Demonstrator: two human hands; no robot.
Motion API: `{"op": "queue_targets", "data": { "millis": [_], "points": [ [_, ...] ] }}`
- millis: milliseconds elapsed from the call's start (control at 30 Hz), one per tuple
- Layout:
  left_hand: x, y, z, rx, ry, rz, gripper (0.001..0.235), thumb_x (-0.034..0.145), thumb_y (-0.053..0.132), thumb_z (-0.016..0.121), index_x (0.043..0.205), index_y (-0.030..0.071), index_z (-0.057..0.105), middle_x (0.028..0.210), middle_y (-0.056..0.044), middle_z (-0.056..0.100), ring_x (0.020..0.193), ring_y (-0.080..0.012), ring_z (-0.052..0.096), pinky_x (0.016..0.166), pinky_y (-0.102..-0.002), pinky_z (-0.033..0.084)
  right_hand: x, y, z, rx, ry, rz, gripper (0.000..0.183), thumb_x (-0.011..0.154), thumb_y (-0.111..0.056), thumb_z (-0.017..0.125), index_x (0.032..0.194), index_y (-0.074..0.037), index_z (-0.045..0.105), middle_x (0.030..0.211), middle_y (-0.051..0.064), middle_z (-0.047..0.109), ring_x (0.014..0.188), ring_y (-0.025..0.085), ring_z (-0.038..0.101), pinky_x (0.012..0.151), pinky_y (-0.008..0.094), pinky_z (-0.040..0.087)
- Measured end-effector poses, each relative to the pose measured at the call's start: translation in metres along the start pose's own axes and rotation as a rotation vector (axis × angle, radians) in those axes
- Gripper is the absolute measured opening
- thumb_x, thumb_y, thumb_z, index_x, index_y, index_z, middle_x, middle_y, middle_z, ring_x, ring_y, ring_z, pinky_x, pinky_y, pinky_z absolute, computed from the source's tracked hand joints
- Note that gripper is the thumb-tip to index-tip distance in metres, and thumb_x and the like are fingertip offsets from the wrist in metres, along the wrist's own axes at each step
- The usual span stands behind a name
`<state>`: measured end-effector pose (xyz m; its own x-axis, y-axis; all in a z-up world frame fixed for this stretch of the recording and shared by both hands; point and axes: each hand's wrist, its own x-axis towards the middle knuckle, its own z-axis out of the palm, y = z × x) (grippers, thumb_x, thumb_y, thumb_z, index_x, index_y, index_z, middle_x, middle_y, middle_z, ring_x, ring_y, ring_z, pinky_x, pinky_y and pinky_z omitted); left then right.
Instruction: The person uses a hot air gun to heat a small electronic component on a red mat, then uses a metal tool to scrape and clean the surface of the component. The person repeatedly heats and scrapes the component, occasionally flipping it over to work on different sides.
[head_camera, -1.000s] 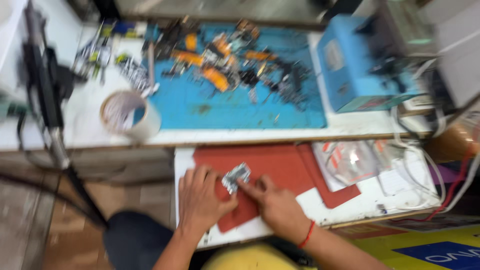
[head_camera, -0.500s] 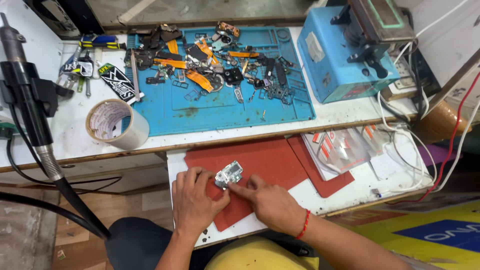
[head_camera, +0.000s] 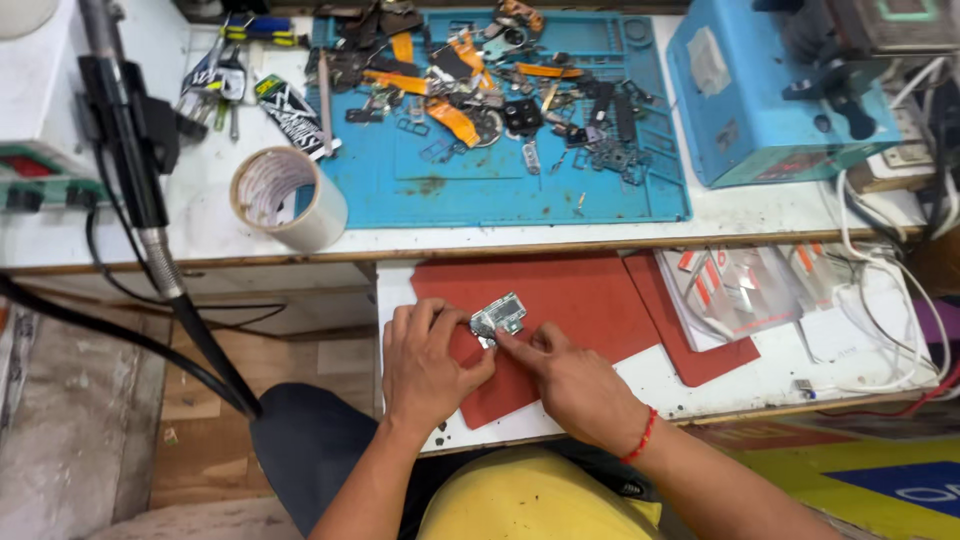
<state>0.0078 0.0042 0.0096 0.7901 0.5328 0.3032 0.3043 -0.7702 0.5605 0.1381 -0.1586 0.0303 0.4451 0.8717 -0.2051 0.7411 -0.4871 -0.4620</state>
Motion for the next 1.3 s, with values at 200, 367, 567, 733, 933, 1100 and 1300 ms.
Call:
{"op": "queue_targets", "data": {
  "millis": [200, 367, 567, 733, 933, 1100, 1300],
  "points": [
    [-0.003, 0.003, 0.001, -0.016, -0.038, -0.051, 0.045, 0.062, 0.032, 0.089, 0.098, 0.011, 0.072, 0.104, -0.002, 0.062, 0.099, -0.0273, 0.055, 0.084, -0.043, 0.043, 0.000, 0.003, 0.001, 0.049, 0.047, -0.030, 0.065, 0.084, -0.002, 0.051, 0.146, -0.023, 0.055, 0.111, 0.015, 0.061, 0.078, 0.039, 0.068, 0.067, 0.051, 0.056],
    [-0.006, -0.001, 0.005, -0.003, -0.005, -0.011, 0.048, 0.061, 0.032, 0.089, 0.099, 0.010, 0.072, 0.107, -0.006, 0.061, 0.100, -0.0298, 0.054, 0.087, -0.045, 0.044, 0.006, 0.012, 0.000, -0.011, 0.111, 0.026, 0.064, 0.086, -0.004, 0.053, 0.147, -0.023, 0.055, 0.115, 0.014, 0.062, 0.072, 0.041, 0.067, 0.064, 0.052, 0.055],
    [-0.006, -0.001, 0.005, -0.015, -0.013, -0.009, 0.045, 0.064, 0.034, 0.089, 0.100, 0.011, 0.072, 0.107, -0.004, 0.062, 0.101, -0.0288, 0.054, 0.087, -0.044, 0.044, 0.000, 0.010, -0.001, -0.005, 0.121, 0.003, 0.061, 0.086, -0.003, 0.054, 0.143, -0.022, 0.057, 0.110, 0.015, 0.061, 0.070, 0.040, 0.067, 0.062, 0.050, 0.056],
    [-0.003, -0.004, 0.003, -0.009, -0.005, 0.002, 0.044, 0.064, 0.032, 0.088, 0.100, 0.012, 0.071, 0.108, -0.005, 0.061, 0.102, -0.0278, 0.055, 0.086, -0.044, 0.043, -0.003, 0.006, 0.006, 0.011, 0.085, -0.169, 0.065, 0.079, -0.001, 0.055, 0.142, -0.018, 0.059, 0.107, 0.016, 0.062, 0.068, 0.037, 0.068, 0.060, 0.048, 0.056],
    [-0.007, -0.005, 0.005, -0.027, 0.027, 0.014, 0.050, 0.065, 0.032, 0.087, 0.107, 0.011, 0.068, 0.111, -0.005, 0.059, 0.104, -0.0280, 0.054, 0.089, -0.043, 0.043, -0.002, 0.005, 0.003, -0.022, 0.030, -0.138, 0.058, 0.087, -0.003, 0.055, 0.141, -0.024, 0.062, 0.105, 0.014, 0.064, 0.070, 0.038, 0.068, 0.061, 0.050, 0.055],
    [-0.009, -0.007, 0.008, -0.039, 0.007, 0.012, 0.047, 0.068, 0.033, 0.089, 0.104, 0.010, 0.070, 0.109, -0.004, 0.058, 0.102, -0.0274, 0.053, 0.088, -0.043, 0.042, 0.002, 0.012, 0.002, -0.086, 0.166, -0.067, 0.060, 0.088, 0.001, 0.055, 0.143, -0.021, 0.062, 0.110, 0.016, 0.063, 0.073, 0.040, 0.066, 0.063, 0.050, 0.055],
    [-0.008, -0.009, 0.008, -0.060, -0.011, 0.001, 0.039, 0.068, 0.032, 0.090, 0.094, 0.010, 0.069, 0.107, -0.002, 0.058, 0.101, -0.0256, 0.053, 0.088, -0.043, 0.042, 0.003, 0.009, -0.001, -0.069, 0.186, -0.067, 0.058, 0.090, 0.002, 0.055, 0.144, -0.020, 0.061, 0.106, 0.014, 0.064, 0.073, 0.037, 0.067, 0.063, 0.049, 0.055]
  ]
}}
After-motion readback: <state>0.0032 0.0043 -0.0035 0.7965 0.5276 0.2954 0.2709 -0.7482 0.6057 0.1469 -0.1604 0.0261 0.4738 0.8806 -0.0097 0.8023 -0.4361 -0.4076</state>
